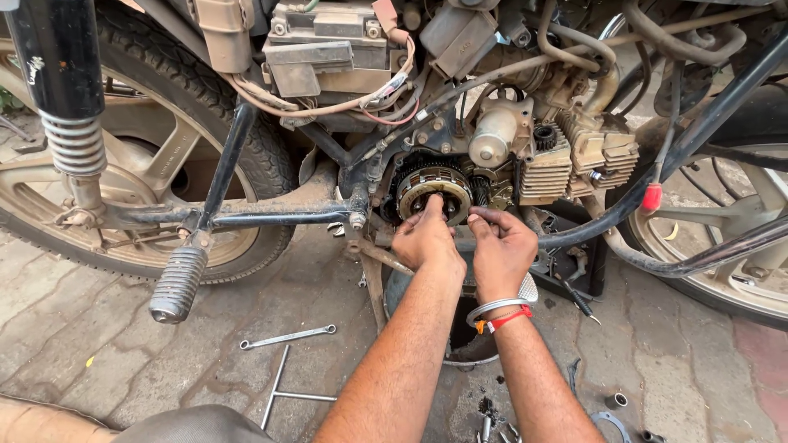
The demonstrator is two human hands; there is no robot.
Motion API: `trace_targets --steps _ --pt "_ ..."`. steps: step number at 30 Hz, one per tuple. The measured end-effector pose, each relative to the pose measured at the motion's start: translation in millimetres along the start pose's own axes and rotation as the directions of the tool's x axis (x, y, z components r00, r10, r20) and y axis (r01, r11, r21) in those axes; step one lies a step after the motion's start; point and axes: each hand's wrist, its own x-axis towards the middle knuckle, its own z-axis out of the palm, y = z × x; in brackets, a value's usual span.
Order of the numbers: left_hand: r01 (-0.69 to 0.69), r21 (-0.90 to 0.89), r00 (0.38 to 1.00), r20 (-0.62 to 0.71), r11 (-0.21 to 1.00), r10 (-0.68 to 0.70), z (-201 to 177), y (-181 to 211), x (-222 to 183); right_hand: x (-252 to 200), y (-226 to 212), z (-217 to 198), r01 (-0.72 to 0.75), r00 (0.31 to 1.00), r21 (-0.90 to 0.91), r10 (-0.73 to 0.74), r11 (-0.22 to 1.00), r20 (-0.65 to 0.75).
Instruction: Disassembling and inspecting motorcycle engine components, specifically the clutch housing and gears.
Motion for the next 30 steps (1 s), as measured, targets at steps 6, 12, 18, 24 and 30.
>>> trace_targets --steps 6,12,18,24,30 --pt "0.016 0.027 1.0 -0.018 1.0 -0.015 -1 6 -5 0 2 -2 0.021 1.0 -0.001 -0.021 1.0 0.001" --pt "0.041 0.017 0.999 0.008 0.999 -0.041 -5 14 -17 -1 -3 -2 0.007 1.0 0.011 -0.007 1.0 0.017" --pt "0.025 0.097 0.999 0.037 0.995 -0.028 -14 17 -33 0 0 -2 -0.128 0.992 0.171 0.121 0.977 0.047" --pt "-0.158 0.302 0.963 0.256 0.94 0.079 -25 32 -58 21 21 -6 -0.622 0.783 0.352 0.548 0.7 0.293" --pt "-0.676 0.677 0.737 0.637 0.293 0.226 -43 71 -77 17 -14 -13 -0.81 0.586 0.387 0.604 0.44 0.541"
